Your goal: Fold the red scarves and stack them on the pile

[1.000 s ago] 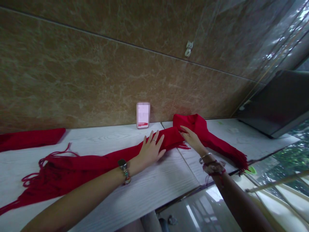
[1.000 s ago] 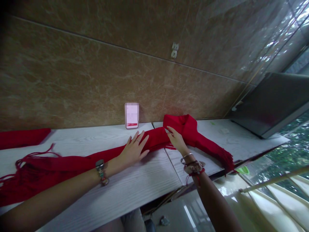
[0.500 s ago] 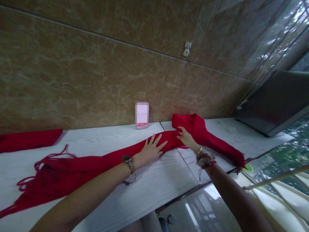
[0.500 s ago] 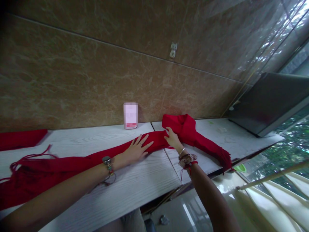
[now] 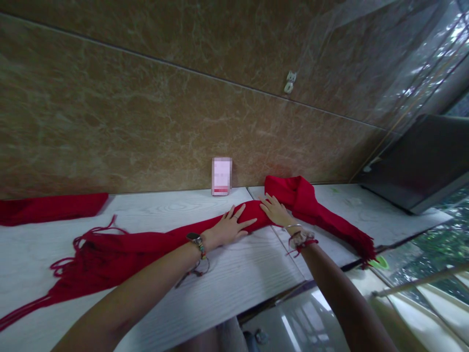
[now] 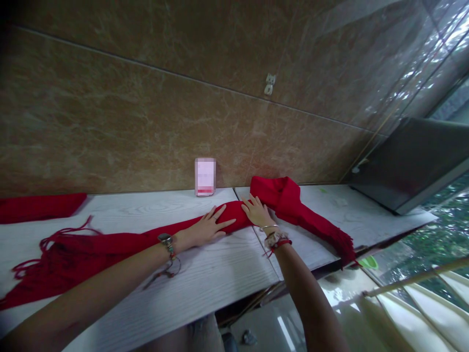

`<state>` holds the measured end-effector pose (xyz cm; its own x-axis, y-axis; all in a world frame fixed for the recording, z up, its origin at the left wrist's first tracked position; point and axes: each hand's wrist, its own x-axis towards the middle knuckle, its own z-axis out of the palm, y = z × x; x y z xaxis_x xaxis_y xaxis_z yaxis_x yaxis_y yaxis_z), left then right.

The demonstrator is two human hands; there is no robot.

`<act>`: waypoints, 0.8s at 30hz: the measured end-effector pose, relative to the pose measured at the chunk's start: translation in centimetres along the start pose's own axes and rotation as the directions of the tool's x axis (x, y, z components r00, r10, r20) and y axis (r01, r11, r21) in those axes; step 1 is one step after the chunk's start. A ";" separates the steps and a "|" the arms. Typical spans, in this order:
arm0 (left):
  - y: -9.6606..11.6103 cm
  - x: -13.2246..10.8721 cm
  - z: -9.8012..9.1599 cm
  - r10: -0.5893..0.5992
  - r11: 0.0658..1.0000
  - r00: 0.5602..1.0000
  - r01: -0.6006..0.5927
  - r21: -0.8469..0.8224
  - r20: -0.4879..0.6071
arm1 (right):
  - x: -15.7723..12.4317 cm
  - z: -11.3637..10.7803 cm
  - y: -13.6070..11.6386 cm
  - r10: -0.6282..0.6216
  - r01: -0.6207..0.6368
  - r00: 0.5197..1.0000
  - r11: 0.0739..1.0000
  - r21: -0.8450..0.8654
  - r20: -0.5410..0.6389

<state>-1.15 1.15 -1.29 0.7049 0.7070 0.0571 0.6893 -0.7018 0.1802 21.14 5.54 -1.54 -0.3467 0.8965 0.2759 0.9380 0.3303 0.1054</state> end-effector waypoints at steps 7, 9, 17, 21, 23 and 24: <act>-3.1 -5.5 -0.5 -0.050 0.997 0.998 0.048 0.052 0.039 | 1.1 -1.5 0.8 0.142 -0.165 0.971 0.980 0.112 0.190; -4.5 -8.3 -1.3 -0.087 0.993 0.994 0.080 0.085 0.073 | 1.3 -1.6 1.2 0.190 -0.228 0.955 0.961 0.156 0.226; -13.1 -20.2 -5.2 -0.374 0.923 0.923 0.362 0.130 0.089 | 2.5 -3.8 -5.2 0.022 0.010 0.976 0.989 0.146 -0.218; -15.8 -24.0 -6.6 -0.397 0.917 0.904 0.397 0.032 0.156 | 3.0 -4.8 -15.1 -0.453 0.502 0.864 0.815 0.290 -0.221; -16.0 -25.1 -6.9 -0.413 0.910 0.898 0.414 0.025 0.151 | 3.0 -4.2 -19.5 -0.648 0.661 0.742 0.665 0.347 -0.172; -16.0 -25.4 -6.9 -0.424 0.905 0.895 0.424 0.028 0.138 | 3.0 -3.8 -21.1 -0.709 0.702 0.691 0.609 0.369 -0.144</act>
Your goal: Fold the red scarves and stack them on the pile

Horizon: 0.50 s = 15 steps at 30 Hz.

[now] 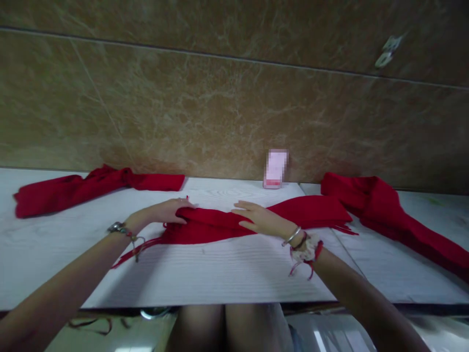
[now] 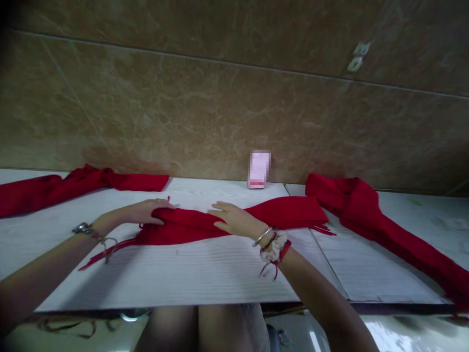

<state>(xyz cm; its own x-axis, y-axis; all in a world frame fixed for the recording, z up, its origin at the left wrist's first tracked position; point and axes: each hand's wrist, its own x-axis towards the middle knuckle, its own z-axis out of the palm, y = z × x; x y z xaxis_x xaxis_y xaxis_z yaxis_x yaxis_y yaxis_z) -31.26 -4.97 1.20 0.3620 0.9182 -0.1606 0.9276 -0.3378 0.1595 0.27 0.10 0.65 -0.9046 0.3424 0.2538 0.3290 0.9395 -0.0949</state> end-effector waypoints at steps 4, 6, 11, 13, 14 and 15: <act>-0.7 -0.8 0.1 -0.034 0.999 0.992 0.031 -0.028 -0.120 | 1.8 3.2 -1.4 -0.051 0.048 0.996 0.998 0.038 0.071; -1.4 -1.0 0.2 -0.053 0.997 0.978 0.042 -0.060 -0.202 | 1.8 4.0 -1.4 -0.042 0.041 0.998 0.999 0.032 0.039; -3.4 -1.4 1.7 -0.107 0.981 0.918 0.034 -0.192 -0.383 | 1.3 4.8 -1.2 -0.046 0.044 0.998 0.997 0.067 0.029; -4.2 -1.7 2.8 -0.170 0.957 0.920 0.068 -0.283 -0.353 | 1.3 5.2 -1.0 -0.034 0.027 0.997 0.995 0.093 0.069; -4.7 -1.9 3.3 -0.209 0.940 0.926 0.102 -0.325 -0.315 | 1.4 5.4 -0.8 -0.028 0.019 0.996 0.994 0.107 0.088; -5.3 -2.3 3.6 -0.248 0.926 0.928 0.143 -0.350 -0.277 | 1.4 5.7 -0.7 -0.023 0.010 0.995 0.992 0.123 0.102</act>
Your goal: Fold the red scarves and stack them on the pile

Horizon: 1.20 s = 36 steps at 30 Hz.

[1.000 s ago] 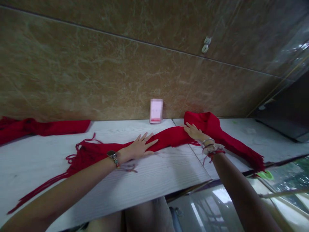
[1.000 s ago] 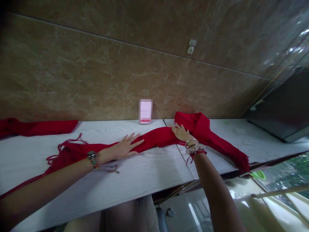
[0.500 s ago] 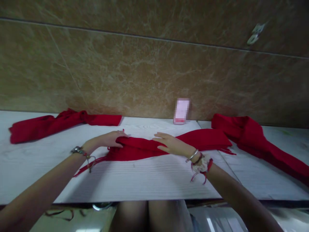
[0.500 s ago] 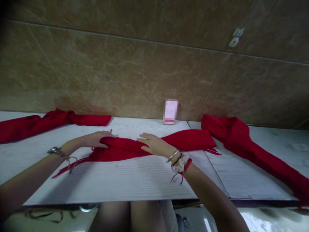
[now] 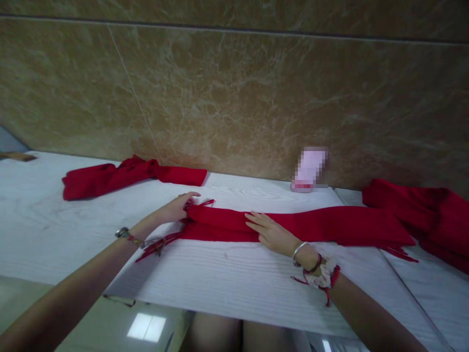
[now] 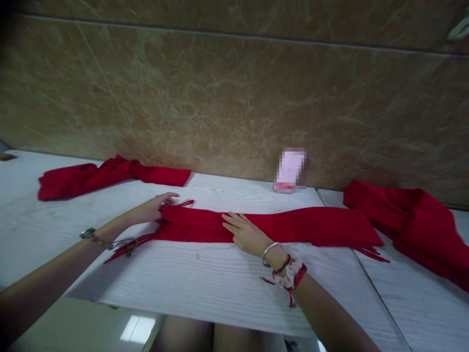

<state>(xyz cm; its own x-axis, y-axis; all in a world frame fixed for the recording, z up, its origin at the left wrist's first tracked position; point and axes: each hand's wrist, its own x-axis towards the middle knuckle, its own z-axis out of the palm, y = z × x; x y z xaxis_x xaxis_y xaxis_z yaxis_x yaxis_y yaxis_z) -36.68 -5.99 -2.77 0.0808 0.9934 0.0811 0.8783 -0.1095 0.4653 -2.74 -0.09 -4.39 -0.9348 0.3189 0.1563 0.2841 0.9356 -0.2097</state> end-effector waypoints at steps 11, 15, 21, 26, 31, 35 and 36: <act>4.5 -4.3 -1.2 0.443 0.845 0.896 -0.420 0.331 0.005 | 1.3 -0.5 1.7 0.412 -0.339 0.883 0.891 0.301 -0.225; 6.9 -4.1 0.4 0.520 0.728 0.834 -0.547 0.414 0.186 | 3.0 -2.6 1.9 0.386 -0.345 0.909 0.908 0.236 -0.156; 4.4 0.2 -2.2 0.205 0.877 0.978 -0.201 0.436 0.038 | 5.3 -3.4 0.0 0.117 -0.110 0.992 0.983 0.150 -0.041; 4.7 0.6 -2.2 0.333 0.847 0.923 -0.202 0.491 -0.195 | 7.6 -2.9 0.6 0.308 -0.313 0.950 0.936 0.161 0.057; 6.1 -1.9 -0.3 0.572 0.614 0.762 -0.644 0.457 0.304 | 9.6 -2.9 2.9 0.463 -0.458 0.887 0.875 0.160 0.006; 6.0 -2.1 -0.6 0.451 0.713 0.838 -0.545 0.440 0.308 | 10.3 -2.5 3.6 0.458 -0.449 0.889 0.878 0.166 -0.018; 5.9 -2.0 -0.8 0.420 0.738 0.859 -0.511 0.441 0.293 | 10.4 -2.4 3.5 0.441 -0.431 0.897 0.886 0.172 -0.020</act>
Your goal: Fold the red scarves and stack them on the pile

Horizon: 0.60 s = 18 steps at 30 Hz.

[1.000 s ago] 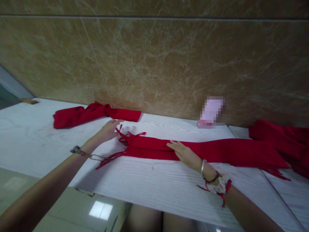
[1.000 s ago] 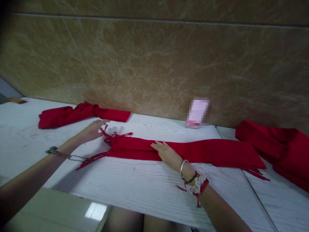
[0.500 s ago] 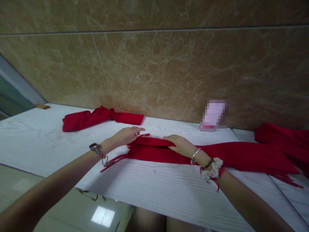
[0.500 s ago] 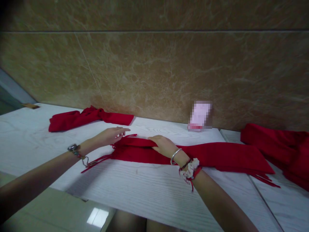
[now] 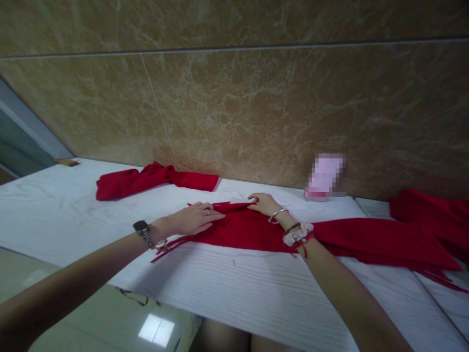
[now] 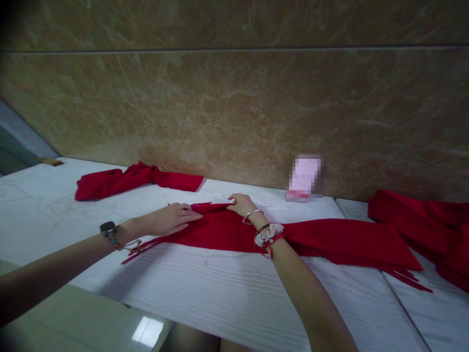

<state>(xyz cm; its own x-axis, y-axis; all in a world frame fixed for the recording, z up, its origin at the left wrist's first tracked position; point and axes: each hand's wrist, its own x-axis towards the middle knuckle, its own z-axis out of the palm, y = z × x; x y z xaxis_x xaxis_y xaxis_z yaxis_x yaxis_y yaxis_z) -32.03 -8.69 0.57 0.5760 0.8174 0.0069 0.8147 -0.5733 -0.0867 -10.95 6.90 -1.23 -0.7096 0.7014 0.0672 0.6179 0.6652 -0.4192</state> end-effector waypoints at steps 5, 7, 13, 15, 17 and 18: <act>-0.9 -0.7 -0.8 -0.044 0.999 0.997 0.045 0.000 0.057 | 0.2 0.6 0.0 -0.064 0.064 0.998 0.998 0.030 0.014; -1.7 -1.9 -0.9 -0.033 0.999 0.996 0.032 0.012 0.084 | 0.1 0.7 0.2 -0.049 0.049 0.999 0.998 0.033 0.015; -6.0 -6.8 -1.4 -0.130 0.988 0.990 0.125 0.090 0.047 | -0.5 0.7 0.3 -0.098 0.098 0.995 0.995 0.036 0.013; -6.0 -7.1 -1.8 -0.180 0.980 0.983 0.181 0.079 -0.025 | -0.8 0.8 0.0 -0.157 0.157 0.988 0.987 0.031 0.003; -4.5 -6.4 -1.8 -0.164 0.986 0.984 0.166 0.020 -0.074 | -1.1 1.1 -0.2 -0.193 0.194 0.981 0.981 0.012 -0.008; -3.4 -5.7 -1.7 -0.133 0.991 0.988 0.131 -0.023 -0.079 | -1.2 1.2 -0.3 -0.199 0.199 0.980 0.980 0.001 -0.013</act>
<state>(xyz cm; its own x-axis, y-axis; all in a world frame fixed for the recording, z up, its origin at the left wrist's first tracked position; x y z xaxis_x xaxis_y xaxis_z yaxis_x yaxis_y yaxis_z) -37.99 -11.47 2.56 0.4662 0.8793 0.0971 0.8846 -0.4621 -0.0626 -10.71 5.56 -2.27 -0.8136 0.5586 0.1612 0.4641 0.7910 -0.3986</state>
